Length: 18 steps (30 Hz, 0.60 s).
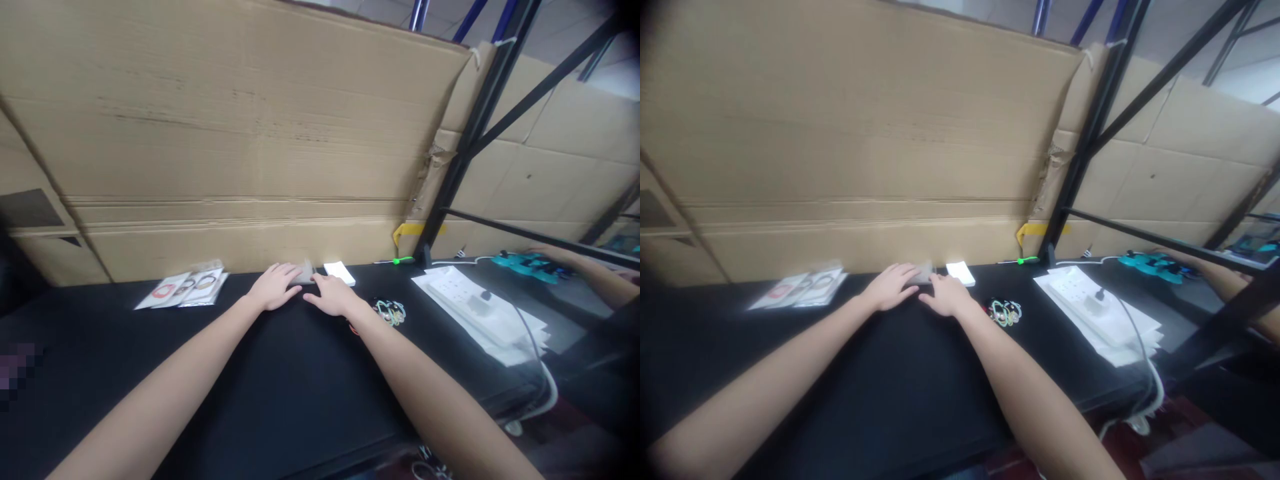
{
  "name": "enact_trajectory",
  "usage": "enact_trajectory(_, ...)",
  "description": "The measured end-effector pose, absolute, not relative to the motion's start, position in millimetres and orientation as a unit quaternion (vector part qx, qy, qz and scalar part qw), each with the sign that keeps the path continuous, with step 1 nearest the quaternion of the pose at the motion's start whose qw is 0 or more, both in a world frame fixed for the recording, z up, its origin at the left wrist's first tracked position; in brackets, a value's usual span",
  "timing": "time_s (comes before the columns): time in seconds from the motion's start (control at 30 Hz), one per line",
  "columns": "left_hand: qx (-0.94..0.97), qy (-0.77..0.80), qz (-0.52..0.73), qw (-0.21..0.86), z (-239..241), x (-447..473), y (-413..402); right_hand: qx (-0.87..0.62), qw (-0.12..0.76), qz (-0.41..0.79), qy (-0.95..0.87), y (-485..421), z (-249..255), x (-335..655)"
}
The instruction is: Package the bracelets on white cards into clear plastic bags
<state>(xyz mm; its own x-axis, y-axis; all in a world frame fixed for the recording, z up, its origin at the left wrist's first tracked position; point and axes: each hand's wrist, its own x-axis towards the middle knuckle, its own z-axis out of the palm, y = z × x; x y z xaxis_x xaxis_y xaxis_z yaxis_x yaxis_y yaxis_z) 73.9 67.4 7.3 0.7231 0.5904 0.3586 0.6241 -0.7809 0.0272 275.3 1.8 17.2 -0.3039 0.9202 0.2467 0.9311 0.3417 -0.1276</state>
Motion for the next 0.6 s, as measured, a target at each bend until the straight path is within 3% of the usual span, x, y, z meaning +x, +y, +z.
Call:
enact_trajectory(0.17,-0.847,-0.471,-0.221,0.114,12.6,45.2,46.9,-0.567,0.175,-0.08,-0.801,-11.2,28.3,277.9)
enact_trajectory(0.37,-0.713,-0.66,-0.183,0.15,14.9,-27.8,41.6,-0.532,0.182,-0.082,-0.823,-22.0,31.2,277.7)
enact_trajectory(0.6,-0.679,-0.716,-0.144,0.076,2.7,-64.9,36.3,-0.517,0.176,-0.069,-0.835,-20.1,25.6,277.4)
